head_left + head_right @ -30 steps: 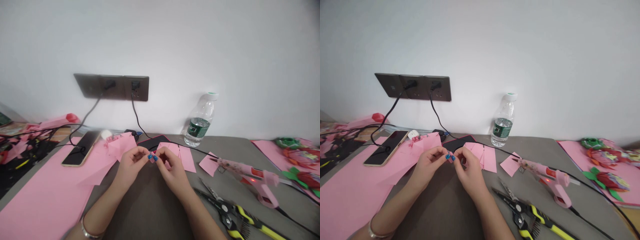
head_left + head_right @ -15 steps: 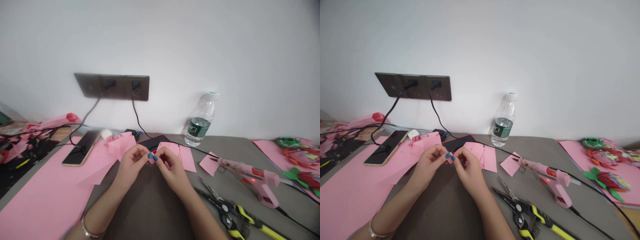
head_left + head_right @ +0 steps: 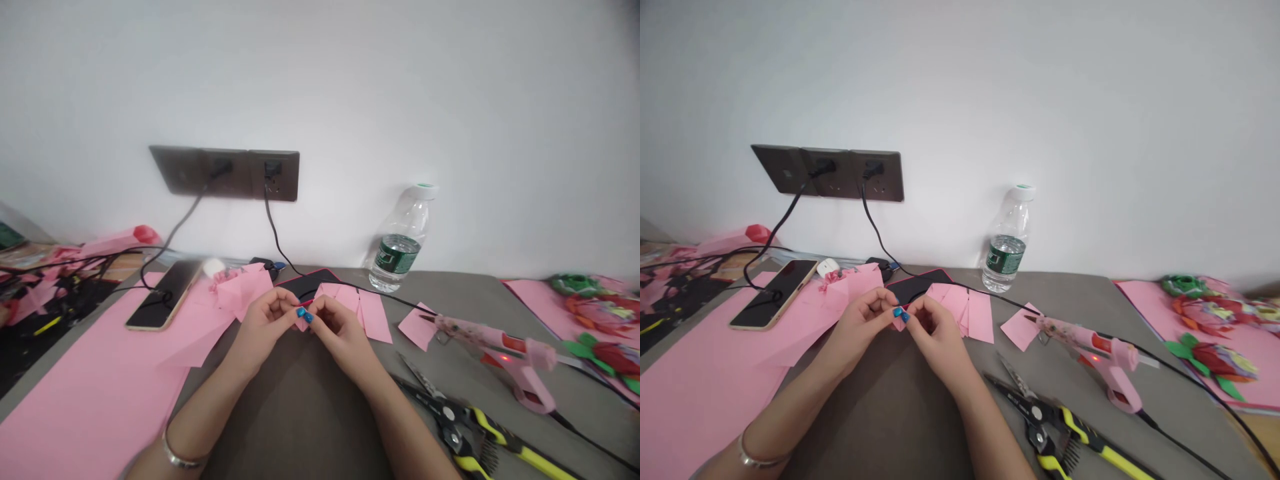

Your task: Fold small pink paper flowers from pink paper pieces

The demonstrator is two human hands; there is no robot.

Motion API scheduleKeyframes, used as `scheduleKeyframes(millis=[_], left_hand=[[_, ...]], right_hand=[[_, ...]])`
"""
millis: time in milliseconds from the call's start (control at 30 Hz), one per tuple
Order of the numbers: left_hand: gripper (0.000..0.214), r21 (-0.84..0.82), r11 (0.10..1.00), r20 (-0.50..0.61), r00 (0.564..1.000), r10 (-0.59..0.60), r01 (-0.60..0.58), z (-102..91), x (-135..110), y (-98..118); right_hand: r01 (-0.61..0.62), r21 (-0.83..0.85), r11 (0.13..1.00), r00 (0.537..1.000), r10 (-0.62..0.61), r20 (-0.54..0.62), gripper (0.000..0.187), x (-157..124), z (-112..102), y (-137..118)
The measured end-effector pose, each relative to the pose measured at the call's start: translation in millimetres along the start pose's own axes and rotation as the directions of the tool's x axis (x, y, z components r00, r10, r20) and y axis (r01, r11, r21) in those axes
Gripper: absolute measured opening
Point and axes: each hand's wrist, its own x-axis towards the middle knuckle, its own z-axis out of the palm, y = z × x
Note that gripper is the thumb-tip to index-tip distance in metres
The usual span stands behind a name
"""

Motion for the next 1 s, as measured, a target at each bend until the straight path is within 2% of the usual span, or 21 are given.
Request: scheduleKeyframes(millis=[100, 267, 433, 533, 667, 867, 1000], left_hand=[[0.018, -0.074, 0.996, -0.016, 0.999, -0.048, 0.046, -0.4, 0.6, -1.1], [0.031, -0.246, 0.962, 0.016, 0.993, -0.118, 0.119, 1.6, -0.5, -2.7], [0.029, -0.299, 0.943, -0.033, 0.986, -0.164, 0.147, 2.7, -0.6, -2.4], [0.03, -0.273, 0.948, -0.062, 0.981, -0.187, 0.163, 2.3, 0.1, -1.7], [0.029, -0.199, 0.973, -0.081, 0.987, -0.14, 0.121, 2.3, 0.0, -1.5], [0.019, -0.01, 0.997, -0.027, 0.997, -0.076, 0.076, 3.8, -2.4, -0.2], [0.014, 0.022, 0.997, -0.006, 0.998, -0.069, 0.069, 4.6, -3.0, 1.4]], right_hand=[[-0.011, 0.044, 0.999, 1.0, 0.012, -0.023, 0.03, 1.1, -0.1, 1.6], [0.002, 0.117, 0.993, 0.99, 0.014, -0.139, 0.036, 3.1, -2.2, 3.2], [0.001, 0.133, 0.991, 0.991, 0.017, -0.134, 0.038, 4.3, -3.0, 3.0], [-0.002, 0.13, 0.991, 0.991, 0.019, -0.129, 0.04, 4.5, -2.1, 4.1], [-0.007, 0.087, 0.996, 0.993, 0.017, -0.116, 0.04, 4.5, -1.5, 5.7], [0.021, 0.116, 0.993, 0.994, -0.008, -0.111, 0.034, 4.1, -0.5, 7.0], [0.023, 0.113, 0.993, 0.991, -0.008, -0.134, 0.031, 3.8, -1.8, 6.2]])
